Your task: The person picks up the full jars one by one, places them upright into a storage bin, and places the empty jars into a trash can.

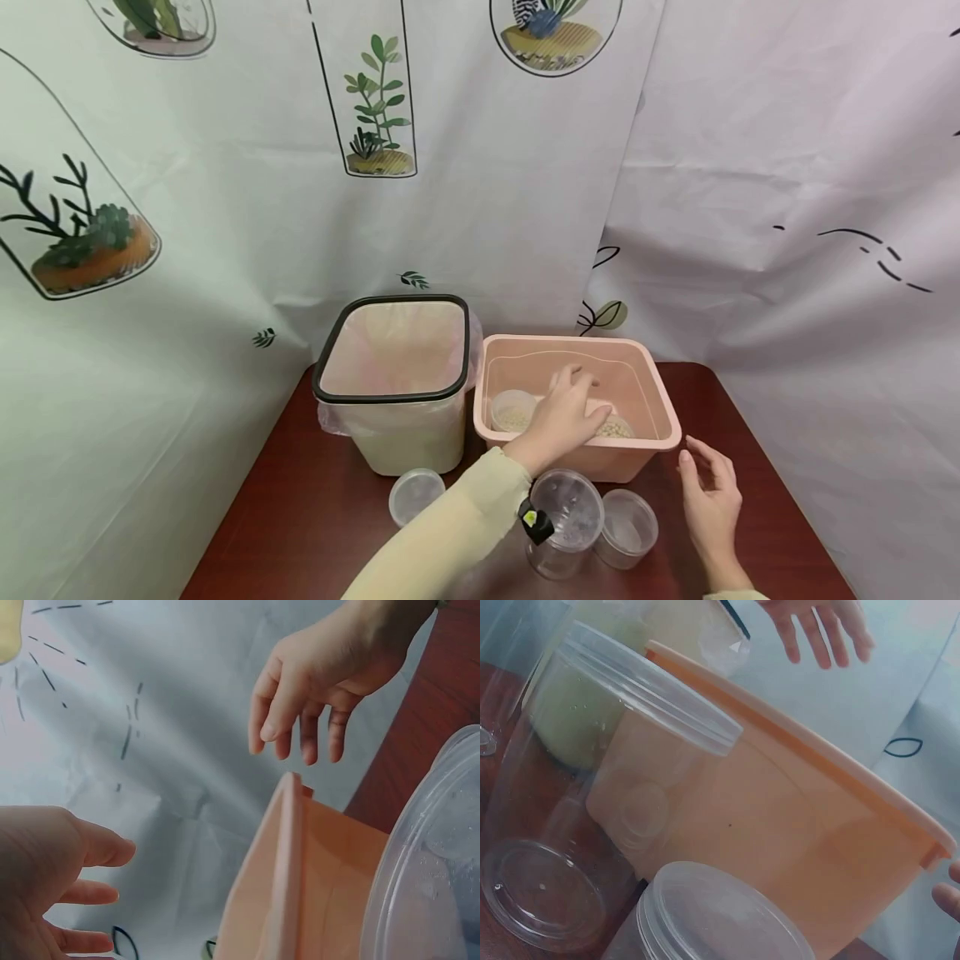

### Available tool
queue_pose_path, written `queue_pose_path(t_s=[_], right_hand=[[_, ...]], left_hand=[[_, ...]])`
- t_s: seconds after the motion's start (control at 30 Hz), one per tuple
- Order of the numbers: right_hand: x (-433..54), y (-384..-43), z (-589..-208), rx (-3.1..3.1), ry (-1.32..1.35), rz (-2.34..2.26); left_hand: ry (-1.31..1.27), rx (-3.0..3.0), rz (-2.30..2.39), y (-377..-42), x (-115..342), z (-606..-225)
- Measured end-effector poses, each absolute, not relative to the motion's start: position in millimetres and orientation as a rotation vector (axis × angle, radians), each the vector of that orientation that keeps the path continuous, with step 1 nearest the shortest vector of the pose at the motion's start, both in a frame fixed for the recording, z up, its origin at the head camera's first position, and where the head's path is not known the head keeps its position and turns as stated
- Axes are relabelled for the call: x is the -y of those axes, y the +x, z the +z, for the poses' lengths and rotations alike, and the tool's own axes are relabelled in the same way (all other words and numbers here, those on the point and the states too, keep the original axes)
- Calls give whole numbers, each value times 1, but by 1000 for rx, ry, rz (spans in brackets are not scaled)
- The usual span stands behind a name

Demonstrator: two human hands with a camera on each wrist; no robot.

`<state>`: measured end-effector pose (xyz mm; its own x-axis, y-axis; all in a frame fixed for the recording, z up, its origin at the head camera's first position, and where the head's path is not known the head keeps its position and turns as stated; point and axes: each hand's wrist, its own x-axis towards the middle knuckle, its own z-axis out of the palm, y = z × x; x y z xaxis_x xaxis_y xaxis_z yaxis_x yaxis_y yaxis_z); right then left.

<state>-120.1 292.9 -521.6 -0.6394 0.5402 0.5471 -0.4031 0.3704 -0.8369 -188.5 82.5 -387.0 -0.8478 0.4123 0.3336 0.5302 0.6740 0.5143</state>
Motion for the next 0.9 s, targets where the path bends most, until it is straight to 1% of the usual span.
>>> queue_pose_path(t_s=[0.1, 0.37, 0.53, 0.7, 0.9], right_hand=[[-280, -108, -495, 1789, -114, 1405], [-261, -88, -467, 1921, -77, 1347], [-255, -80, -472, 2055, -83, 1344], [-257, -76, -490, 2155, -64, 1360], [-274, -77, -527, 2216, 147, 1333]], left_hand=[[-787, 2620, -935, -184, -74, -383], [-829, 2395, -936, -173, -48, -369], [-809, 2272, -958, -166, -23, -362], [-747, 2171, -966, -162, 4, -363], [-728, 2017, -1045, -160, 33, -369]])
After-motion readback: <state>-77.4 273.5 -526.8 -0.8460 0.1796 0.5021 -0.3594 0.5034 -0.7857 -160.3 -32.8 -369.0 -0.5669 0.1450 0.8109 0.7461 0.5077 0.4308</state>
